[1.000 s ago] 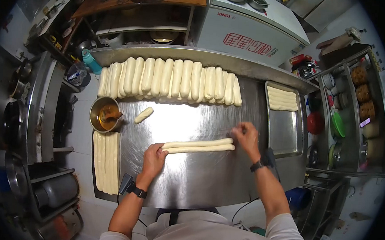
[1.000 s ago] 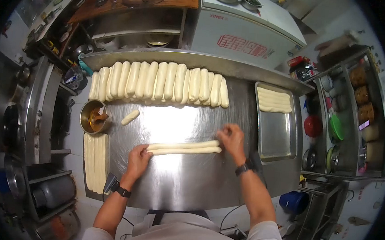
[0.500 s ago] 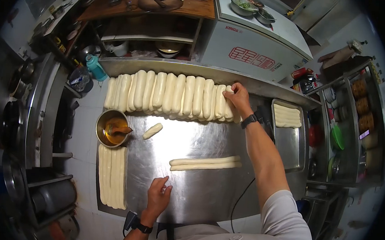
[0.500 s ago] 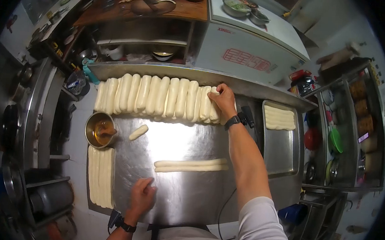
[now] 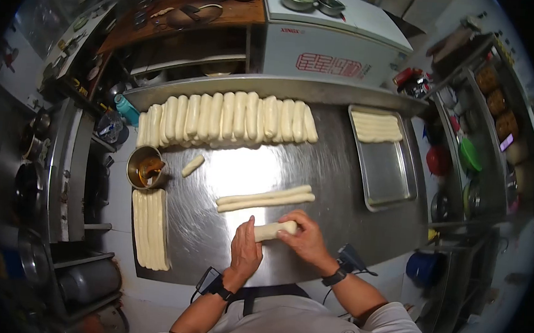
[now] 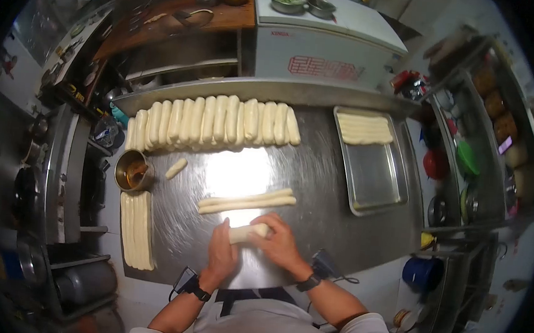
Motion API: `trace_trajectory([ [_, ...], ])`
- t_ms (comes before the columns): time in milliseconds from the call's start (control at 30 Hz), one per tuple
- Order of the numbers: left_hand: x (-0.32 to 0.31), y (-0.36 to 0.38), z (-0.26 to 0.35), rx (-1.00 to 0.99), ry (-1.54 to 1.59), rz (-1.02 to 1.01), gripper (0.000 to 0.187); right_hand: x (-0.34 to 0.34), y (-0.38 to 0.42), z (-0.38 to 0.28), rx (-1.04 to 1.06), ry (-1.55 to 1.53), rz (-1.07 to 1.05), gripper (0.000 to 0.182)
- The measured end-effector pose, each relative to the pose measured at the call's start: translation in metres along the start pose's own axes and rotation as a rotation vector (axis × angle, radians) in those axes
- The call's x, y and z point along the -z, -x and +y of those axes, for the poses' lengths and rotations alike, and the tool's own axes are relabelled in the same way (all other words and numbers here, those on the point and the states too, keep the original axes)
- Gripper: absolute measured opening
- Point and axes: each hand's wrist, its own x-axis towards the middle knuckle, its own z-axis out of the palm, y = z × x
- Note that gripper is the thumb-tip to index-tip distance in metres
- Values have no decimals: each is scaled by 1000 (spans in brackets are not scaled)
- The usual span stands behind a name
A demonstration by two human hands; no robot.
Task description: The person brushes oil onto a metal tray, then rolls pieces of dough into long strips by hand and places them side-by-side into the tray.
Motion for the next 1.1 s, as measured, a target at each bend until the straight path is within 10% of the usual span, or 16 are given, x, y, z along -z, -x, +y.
trace_trajectory([
  [100,6,32,29,-45,-67,-212,63,44,56,26,-122,-111,47,22],
  [333,-32,98,51,-129,-334,-561,67,63,142,108,102,680,10,34],
  [433,-26,102,67,-6,-228,-447,79,47,157,100,147,720,109,40],
  [567,-65,130,105,-221,120,-431,94,9,181,126,385,564,-295,70],
  [700,-106,73,67,-127,-166,-302,91,15,107,118,544,456,-116,57],
  [900,-73,42,50,-227,-435,-453,89,30,87,59,230,1012,-531,88],
  [1100,-59,132,56,-41,-381,-422,89,32,157,113,349,1118,-422,91],
])
